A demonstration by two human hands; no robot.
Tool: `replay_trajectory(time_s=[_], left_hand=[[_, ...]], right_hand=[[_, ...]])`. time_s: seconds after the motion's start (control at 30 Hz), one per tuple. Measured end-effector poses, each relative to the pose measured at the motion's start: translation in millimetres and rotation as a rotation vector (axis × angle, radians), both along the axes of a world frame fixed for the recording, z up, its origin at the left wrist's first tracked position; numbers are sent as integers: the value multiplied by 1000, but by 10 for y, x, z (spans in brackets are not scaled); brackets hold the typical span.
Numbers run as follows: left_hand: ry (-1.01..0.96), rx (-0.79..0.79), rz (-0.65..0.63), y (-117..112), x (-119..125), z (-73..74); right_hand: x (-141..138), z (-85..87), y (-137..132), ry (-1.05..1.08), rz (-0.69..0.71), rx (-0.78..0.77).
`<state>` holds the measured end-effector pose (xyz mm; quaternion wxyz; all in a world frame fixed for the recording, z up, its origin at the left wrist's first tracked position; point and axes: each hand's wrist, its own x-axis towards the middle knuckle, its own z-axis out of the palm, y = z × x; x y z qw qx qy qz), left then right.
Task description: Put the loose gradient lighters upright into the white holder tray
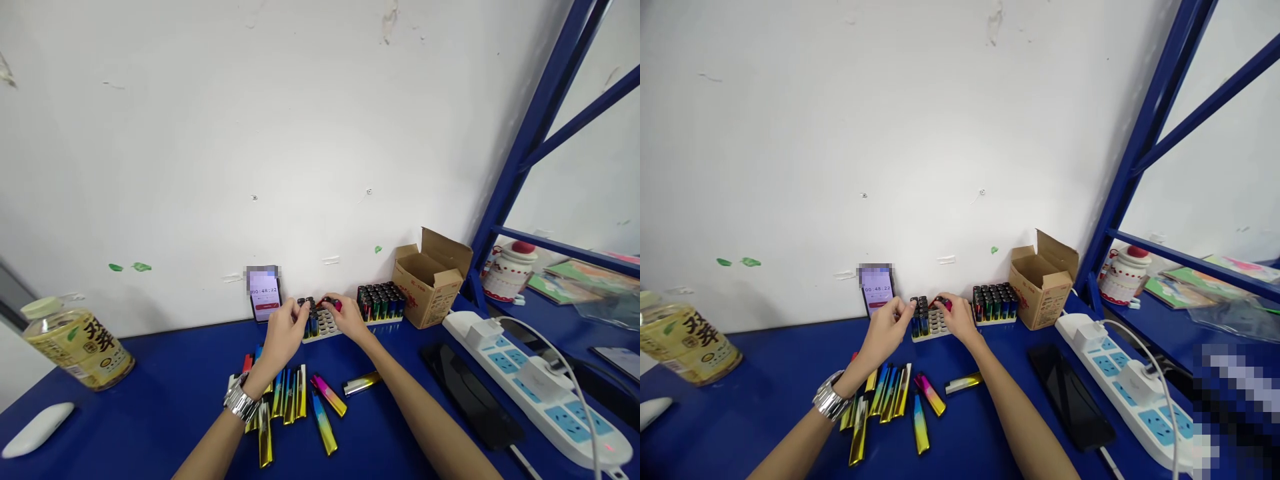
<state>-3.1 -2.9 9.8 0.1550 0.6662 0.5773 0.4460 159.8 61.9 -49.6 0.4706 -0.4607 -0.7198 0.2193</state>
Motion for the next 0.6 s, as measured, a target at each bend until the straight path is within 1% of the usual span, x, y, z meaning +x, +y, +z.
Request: replay_trajectory(time_s=[0.1,0.17,0.3,0.4,0.5,0.6], left_hand=[[7,30,-6,2,7,-11],[-2,10,-14,-4,2,-5],[-46,-52,-50,-19,-3,14],[-72,-81,-90,-24,2,8],[-85,-103,-123,-25,11,-17],[-129,-136,-178,-38,43,-39]], right_hand=[[-16,24,-25,-175,-15,-15],[-8,50,-39,-270,-52,-14],[-19,105,-79,-409,-79,2],[-64,169,-96,-504,-119,-32],[-101,232,-78,-555,-153,-99],[-110,257,-39,-537,-149,-167]])
